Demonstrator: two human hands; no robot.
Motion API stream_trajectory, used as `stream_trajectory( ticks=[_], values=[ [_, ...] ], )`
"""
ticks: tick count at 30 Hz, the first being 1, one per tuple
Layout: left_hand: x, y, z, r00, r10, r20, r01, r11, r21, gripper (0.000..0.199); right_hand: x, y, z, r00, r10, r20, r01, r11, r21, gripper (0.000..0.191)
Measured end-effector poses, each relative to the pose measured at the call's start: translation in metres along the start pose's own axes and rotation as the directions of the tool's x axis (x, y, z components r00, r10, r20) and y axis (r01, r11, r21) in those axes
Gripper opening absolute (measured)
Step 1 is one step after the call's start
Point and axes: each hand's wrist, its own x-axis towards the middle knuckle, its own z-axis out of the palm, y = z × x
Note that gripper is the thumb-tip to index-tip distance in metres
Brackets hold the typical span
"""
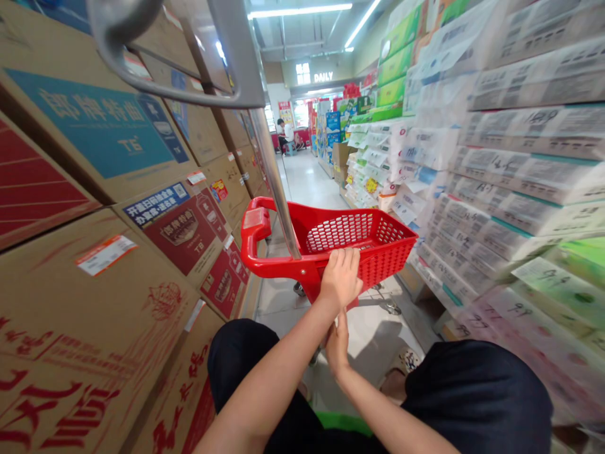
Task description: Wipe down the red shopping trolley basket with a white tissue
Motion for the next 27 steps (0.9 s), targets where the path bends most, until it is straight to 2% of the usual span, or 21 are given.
stream_trajectory(
  ticks=[3, 5, 7, 8, 10, 11, 12, 14, 15, 17, 21, 23, 25, 27],
  values=[
    [-0.003, -0.01, 0.0, 0.999, 0.039, 0.005, -0.039, 0.999, 0.0, 0.069, -0.007, -0.012, -0.016, 0.997, 0.074, -0.032, -0.074, 0.997, -0.006, 0.05],
    [-0.005, -0.014, 0.0, 0.998, 0.059, 0.003, -0.059, 0.998, 0.001, 0.069, 0.009, -0.031, -0.036, 0.993, 0.082, -0.087, -0.082, 0.997, 0.002, 0.049],
    [-0.009, -0.014, -0.001, 0.998, 0.063, -0.007, -0.063, 0.998, -0.005, 0.069, 0.046, -0.056, -0.06, 0.952, 0.006, -0.306, -0.006, 1.0, 0.0, 0.056],
    [-0.011, -0.013, -0.002, 0.998, 0.062, -0.014, -0.062, 0.998, -0.011, 0.069, 0.071, -0.07, -0.074, 0.929, -0.044, -0.369, 0.04, 0.999, -0.018, 0.06],
    [-0.014, -0.011, -0.002, 0.997, 0.067, -0.033, -0.068, 0.997, -0.027, 0.068, 0.124, -0.096, -0.102, 0.886, -0.135, -0.444, 0.117, 0.991, -0.068, 0.065],
    [-0.015, -0.009, -0.003, 0.996, 0.073, -0.043, -0.075, 0.997, -0.036, 0.067, 0.15, -0.107, -0.116, 0.853, -0.256, -0.454, 0.18, 0.962, -0.206, 0.065],
    [-0.016, -0.008, -0.003, 0.995, 0.082, -0.053, -0.084, 0.995, -0.044, 0.067, 0.172, -0.117, -0.129, 0.833, -0.368, -0.413, 0.222, 0.906, -0.36, 0.064],
    [-0.018, -0.006, -0.002, 0.993, 0.097, -0.069, -0.101, 0.994, -0.053, 0.067, 0.199, -0.129, -0.146, 0.84, -0.442, -0.317, 0.279, 0.85, -0.446, 0.056],
    [-0.018, -0.005, -0.002, 0.992, 0.102, -0.075, -0.106, 0.993, -0.056, 0.067, 0.204, -0.132, -0.149, 0.847, -0.459, -0.27, 0.3, 0.83, -0.47, 0.051],
    [-0.017, -0.003, -0.003, 0.991, 0.107, -0.081, -0.112, 0.992, -0.066, 0.068, 0.195, -0.132, -0.141, 0.86, -0.485, -0.159, 0.351, 0.787, -0.507, 0.044],
    [-0.012, -0.003, -0.005, 0.992, 0.101, -0.073, -0.107, 0.991, -0.085, 0.061, 0.146, -0.125, -0.095, 0.835, -0.521, 0.176, 0.514, 0.626, -0.586, 0.053],
    [-0.01, -0.006, -0.007, 0.993, 0.099, -0.065, -0.104, 0.99, -0.09, 0.058, 0.132, -0.125, -0.08, 0.816, -0.533, 0.223, 0.545, 0.581, -0.604, 0.056],
    [-0.01, -0.01, -0.007, 0.992, 0.106, -0.065, -0.112, 0.988, -0.106, 0.059, 0.133, -0.128, -0.084, 0.791, -0.53, 0.306, 0.586, 0.51, -0.63, 0.056],
    [-0.011, -0.014, -0.007, 0.99, 0.117, -0.075, -0.126, 0.984, -0.129, 0.062, 0.148, -0.13, -0.104, 0.761, -0.504, 0.408, 0.627, 0.415, -0.659, 0.054]
  ],
)
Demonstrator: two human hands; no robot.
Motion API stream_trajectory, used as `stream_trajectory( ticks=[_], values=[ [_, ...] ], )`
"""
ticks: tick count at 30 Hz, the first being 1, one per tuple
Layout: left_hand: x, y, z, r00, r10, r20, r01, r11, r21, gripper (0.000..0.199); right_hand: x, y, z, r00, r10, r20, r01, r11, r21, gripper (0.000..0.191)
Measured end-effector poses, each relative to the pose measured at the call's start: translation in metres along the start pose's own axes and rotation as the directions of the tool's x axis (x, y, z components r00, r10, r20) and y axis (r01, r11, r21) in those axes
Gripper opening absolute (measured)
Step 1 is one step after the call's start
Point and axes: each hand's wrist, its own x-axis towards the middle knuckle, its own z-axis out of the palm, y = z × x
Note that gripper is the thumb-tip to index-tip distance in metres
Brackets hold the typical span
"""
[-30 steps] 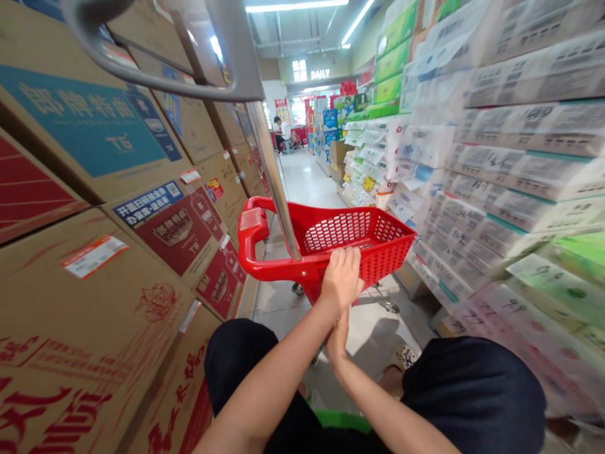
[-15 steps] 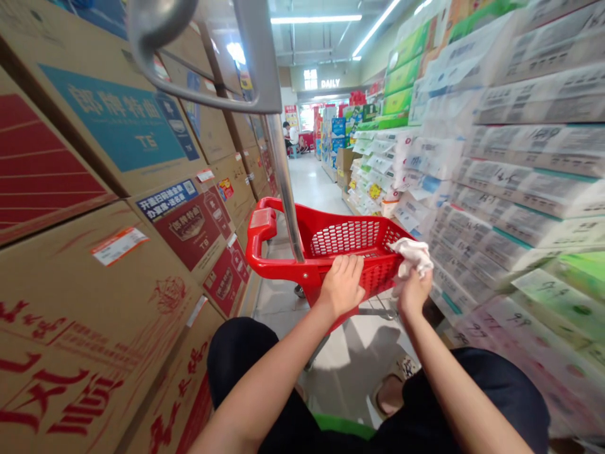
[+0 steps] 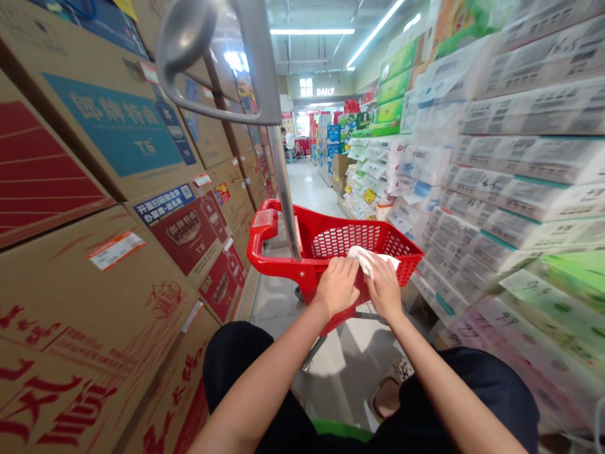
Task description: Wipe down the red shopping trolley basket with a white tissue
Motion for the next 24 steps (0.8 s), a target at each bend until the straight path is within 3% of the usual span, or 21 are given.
stream_trajectory(
  ticks=[4, 7, 9, 11, 15, 18, 21, 24],
  values=[
    [-0.005, -0.007, 0.001, 1.0, 0.011, -0.011, -0.012, 0.999, -0.034, 0.065, 0.011, 0.061, -0.034, 1.0, 0.018, -0.004, -0.019, 0.987, -0.162, 0.045],
    [-0.008, -0.009, 0.002, 1.0, 0.023, -0.01, -0.024, 0.998, -0.054, 0.068, 0.019, 0.085, -0.051, 0.996, 0.078, -0.049, -0.087, 0.973, -0.213, 0.041],
    [-0.01, -0.008, 0.002, 1.0, 0.026, -0.013, -0.027, 0.998, -0.063, 0.069, 0.024, 0.08, -0.05, 0.99, 0.109, -0.086, -0.127, 0.963, -0.238, 0.04],
    [-0.011, -0.008, 0.001, 1.0, 0.025, -0.016, -0.026, 0.997, -0.07, 0.068, 0.026, 0.06, -0.038, 0.99, 0.108, -0.096, -0.129, 0.959, -0.253, 0.039],
    [-0.012, -0.014, -0.002, 1.0, 0.021, -0.014, -0.022, 0.996, -0.087, 0.064, 0.025, 0.004, -0.001, 1.0, 0.018, -0.019, -0.022, 0.97, -0.242, 0.036],
    [-0.016, -0.025, -0.004, 1.0, 0.026, -0.006, -0.027, 0.993, -0.114, 0.061, 0.025, -0.018, 0.011, 0.998, -0.047, 0.037, 0.054, 0.971, -0.232, 0.039],
    [-0.025, -0.043, -0.006, 0.999, 0.03, -0.013, -0.032, 0.989, -0.145, 0.059, 0.024, -0.007, -0.001, 0.985, -0.12, 0.123, 0.146, 0.962, -0.232, 0.038],
    [-0.034, -0.063, -0.01, 1.0, 0.014, -0.024, -0.018, 0.984, -0.177, 0.055, 0.017, 0.027, -0.028, 0.981, -0.122, 0.148, 0.16, 0.949, -0.272, 0.037]
  ],
)
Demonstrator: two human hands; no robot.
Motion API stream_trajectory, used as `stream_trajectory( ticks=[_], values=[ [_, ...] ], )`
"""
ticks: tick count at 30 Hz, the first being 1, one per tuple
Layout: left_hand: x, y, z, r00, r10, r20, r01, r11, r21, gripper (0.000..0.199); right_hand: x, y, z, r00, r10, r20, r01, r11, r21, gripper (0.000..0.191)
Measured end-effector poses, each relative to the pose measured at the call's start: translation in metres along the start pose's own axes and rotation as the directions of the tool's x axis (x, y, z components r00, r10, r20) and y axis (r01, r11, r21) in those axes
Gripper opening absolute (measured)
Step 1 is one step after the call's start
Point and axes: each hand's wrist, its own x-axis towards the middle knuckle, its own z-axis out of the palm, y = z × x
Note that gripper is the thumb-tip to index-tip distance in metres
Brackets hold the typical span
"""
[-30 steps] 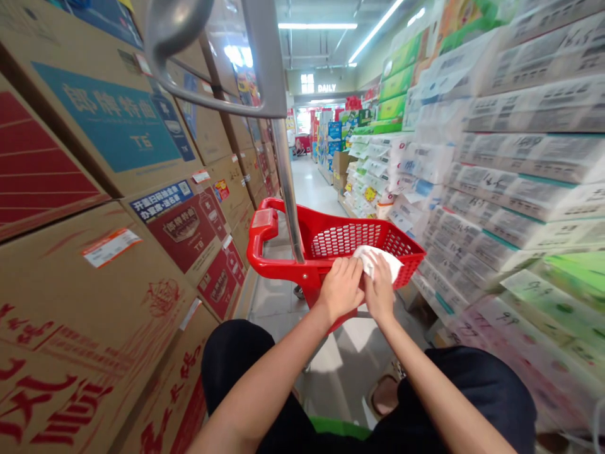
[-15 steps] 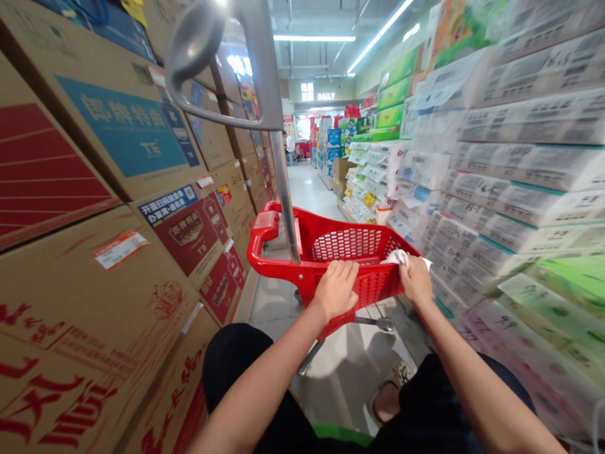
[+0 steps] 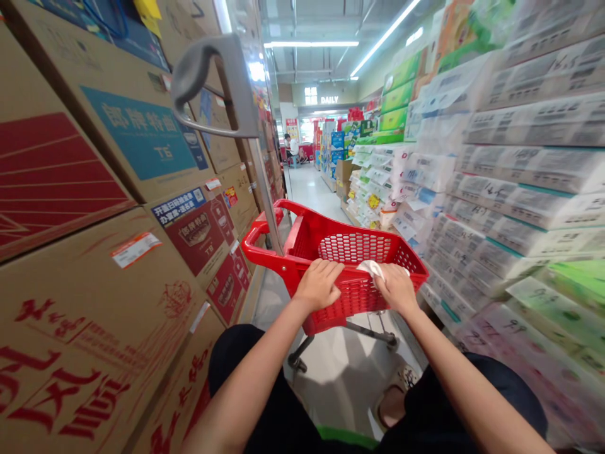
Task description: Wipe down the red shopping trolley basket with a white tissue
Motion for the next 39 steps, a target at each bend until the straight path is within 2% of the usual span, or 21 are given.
stream_trajectory(
  ticks=[4, 7, 9, 12, 16, 19, 21, 25, 28, 31, 33, 35, 37, 39],
  values=[
    [-0.006, -0.022, -0.01, 0.999, -0.043, -0.017, 0.042, 0.998, -0.05, 0.05, -0.03, 0.044, -0.016, 0.994, 0.093, -0.055, -0.097, 0.993, -0.07, 0.04],
    [-0.004, -0.027, -0.011, 0.992, -0.121, -0.025, 0.12, 0.992, -0.037, 0.042, -0.042, 0.045, -0.013, 0.984, 0.151, -0.097, -0.16, 0.983, -0.094, 0.042],
    [0.0, -0.025, -0.006, 0.985, -0.169, -0.019, 0.17, 0.985, 0.009, 0.04, -0.044, 0.032, -0.004, 0.978, 0.178, -0.11, -0.19, 0.977, -0.101, 0.041],
    [0.005, -0.019, 0.009, 0.973, -0.23, 0.014, 0.228, 0.971, 0.077, 0.049, -0.042, 0.002, 0.006, 0.976, 0.191, -0.106, -0.2, 0.976, -0.088, 0.039],
    [0.012, -0.012, 0.03, 0.941, -0.331, 0.072, 0.326, 0.943, 0.069, 0.069, -0.045, -0.037, 0.005, 0.992, 0.107, -0.06, -0.11, 0.992, -0.054, 0.043],
    [0.013, -0.01, 0.037, 0.906, -0.4, 0.14, 0.403, 0.915, 0.011, 0.081, -0.046, -0.064, -0.003, 0.999, 0.039, -0.017, -0.04, 0.998, -0.044, 0.048],
    [0.012, -0.01, 0.037, 0.885, -0.418, 0.206, 0.435, 0.899, -0.044, 0.08, -0.045, -0.082, -0.009, 1.0, 0.007, 0.01, -0.007, 0.999, -0.035, 0.051],
    [0.002, -0.016, 0.034, 0.854, -0.428, 0.297, 0.483, 0.864, -0.145, 0.061, -0.041, -0.106, -0.019, 0.992, -0.1, 0.077, 0.096, 0.994, 0.059, 0.049],
    [-0.01, -0.02, 0.034, 0.852, -0.472, 0.226, 0.511, 0.845, -0.161, 0.056, -0.038, -0.092, -0.026, 0.971, -0.186, 0.15, 0.166, 0.977, 0.137, 0.037],
    [-0.02, -0.022, 0.035, 0.856, -0.505, 0.114, 0.517, 0.844, -0.142, 0.063, -0.035, -0.045, -0.029, 0.954, -0.229, 0.192, 0.206, 0.97, 0.132, 0.033],
    [-0.023, -0.024, 0.035, 0.859, -0.503, 0.098, 0.512, 0.848, -0.134, 0.064, -0.034, -0.01, -0.031, 0.966, -0.187, 0.179, 0.174, 0.981, 0.083, 0.035],
    [-0.023, -0.027, 0.034, 0.87, -0.479, 0.116, 0.492, 0.859, -0.14, 0.062, -0.032, 0.01, -0.03, 0.976, -0.137, 0.171, 0.132, 0.99, 0.041, 0.037],
    [-0.02, -0.031, 0.033, 0.883, -0.447, 0.144, 0.466, 0.872, -0.15, 0.061, -0.032, 0.005, -0.028, 0.981, -0.099, 0.167, 0.097, 0.995, 0.019, 0.036],
    [-0.016, -0.036, 0.032, 0.888, -0.432, 0.156, 0.454, 0.879, -0.147, 0.061, -0.034, -0.023, -0.023, 0.984, -0.088, 0.158, 0.086, 0.996, 0.021, 0.033]
  ],
)
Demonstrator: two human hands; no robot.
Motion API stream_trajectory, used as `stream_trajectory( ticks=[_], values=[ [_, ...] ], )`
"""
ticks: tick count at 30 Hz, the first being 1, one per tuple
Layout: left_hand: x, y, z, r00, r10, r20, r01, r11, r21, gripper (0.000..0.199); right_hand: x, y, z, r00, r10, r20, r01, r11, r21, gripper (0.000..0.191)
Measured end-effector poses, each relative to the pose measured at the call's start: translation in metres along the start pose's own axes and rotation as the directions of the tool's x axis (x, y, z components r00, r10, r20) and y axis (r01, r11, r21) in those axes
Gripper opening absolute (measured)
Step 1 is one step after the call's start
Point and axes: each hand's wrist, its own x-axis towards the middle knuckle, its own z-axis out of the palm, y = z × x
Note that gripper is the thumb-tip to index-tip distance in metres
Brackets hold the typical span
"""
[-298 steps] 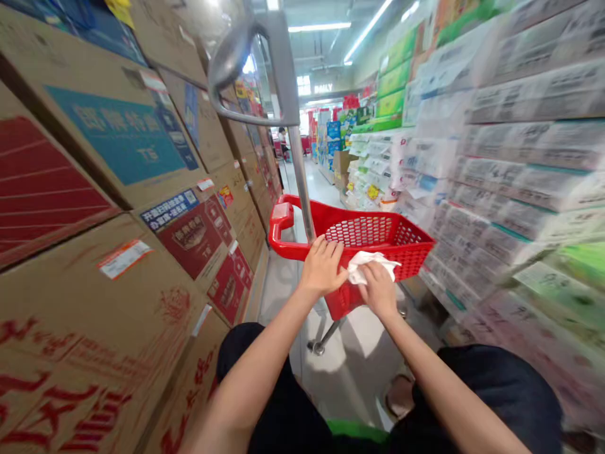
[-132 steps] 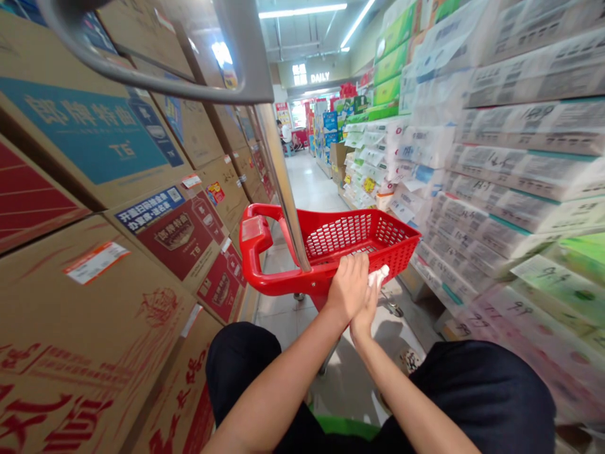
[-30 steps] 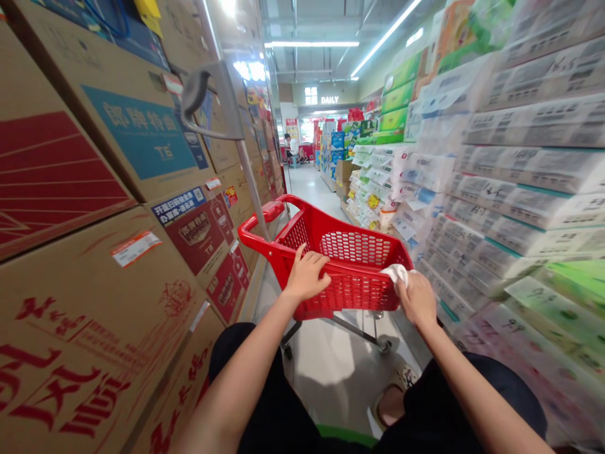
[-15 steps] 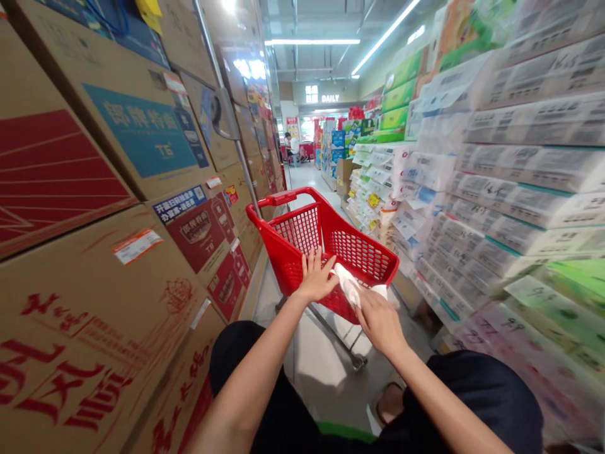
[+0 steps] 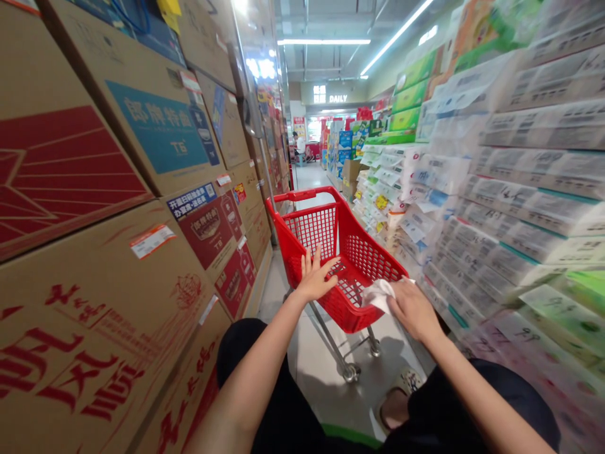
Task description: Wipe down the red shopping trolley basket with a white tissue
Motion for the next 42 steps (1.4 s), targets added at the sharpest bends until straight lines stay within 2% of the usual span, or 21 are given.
stream_trajectory(
  ticks=[4, 6, 8, 11, 15, 19, 21, 24, 27, 30, 32, 36, 39, 42],
  values=[
    [0.01, -0.003, -0.002, 1.0, -0.013, -0.007, 0.013, 0.998, 0.061, 0.062, 0.004, -0.075, 0.016, 0.998, -0.026, -0.059, 0.028, 0.999, 0.043, 0.031],
    [0.013, 0.0, -0.003, 0.999, -0.039, -0.02, 0.041, 0.994, 0.103, 0.062, 0.006, -0.097, 0.023, 0.996, -0.025, -0.091, 0.031, 0.997, 0.065, 0.033],
    [0.013, 0.01, -0.003, 0.998, -0.044, -0.035, 0.048, 0.991, 0.129, 0.058, 0.007, -0.104, 0.026, 0.991, -0.062, -0.115, 0.071, 0.994, 0.079, 0.038],
    [0.004, 0.035, 0.002, 0.999, 0.047, -0.025, -0.045, 0.996, 0.08, 0.053, 0.008, -0.094, 0.025, 0.982, -0.152, -0.109, 0.163, 0.982, 0.1, 0.046],
    [-0.018, 0.062, 0.012, 0.981, 0.191, -0.021, -0.192, 0.981, -0.02, 0.063, 0.006, -0.051, 0.014, 0.985, -0.165, -0.047, 0.168, 0.982, 0.086, 0.043],
    [-0.032, 0.058, 0.015, 0.958, 0.285, -0.022, -0.283, 0.957, 0.063, 0.079, 0.001, 0.006, 0.0, 0.996, -0.08, -0.034, 0.08, 0.997, 0.0, 0.038],
    [-0.032, 0.051, 0.013, 0.949, 0.314, -0.012, -0.312, 0.947, 0.079, 0.078, 0.0, 0.018, -0.005, 0.998, -0.063, -0.024, 0.063, 0.998, -0.01, 0.038],
    [-0.024, 0.042, 0.011, 0.955, 0.296, 0.014, -0.296, 0.952, 0.08, 0.072, 0.0, 0.003, -0.007, 0.999, -0.043, -0.018, 0.043, 0.999, 0.009, 0.036],
    [-0.015, 0.044, 0.01, 0.986, 0.157, 0.06, -0.162, 0.982, 0.097, 0.071, 0.001, -0.035, -0.005, 0.998, -0.034, -0.051, 0.035, 0.999, 0.031, 0.036],
    [-0.011, 0.053, 0.01, 0.994, -0.006, 0.11, -0.003, 0.997, 0.08, 0.075, -0.001, -0.065, -0.002, 0.995, -0.09, -0.051, 0.093, 0.993, 0.077, 0.038],
    [-0.013, 0.058, 0.009, 0.995, -0.022, 0.096, 0.019, 0.999, 0.032, 0.07, -0.001, -0.074, -0.001, 0.987, -0.156, -0.027, 0.158, 0.981, 0.115, 0.04],
    [-0.029, 0.049, 0.002, 0.999, 0.046, 0.01, -0.046, 0.999, -0.028, 0.062, 0.007, -0.067, -0.003, 0.961, -0.276, 0.023, 0.268, 0.948, 0.169, 0.041],
    [-0.041, 0.032, -0.007, 0.998, 0.061, -0.006, -0.061, 0.998, -0.017, 0.061, 0.026, -0.043, -0.009, 0.957, -0.291, 0.018, 0.282, 0.94, 0.191, 0.041],
    [-0.045, 0.017, -0.014, 0.99, 0.142, -0.001, -0.142, 0.99, 0.018, 0.061, 0.048, -0.013, -0.011, 0.969, -0.246, 0.007, 0.241, 0.955, 0.17, 0.043]
  ],
)
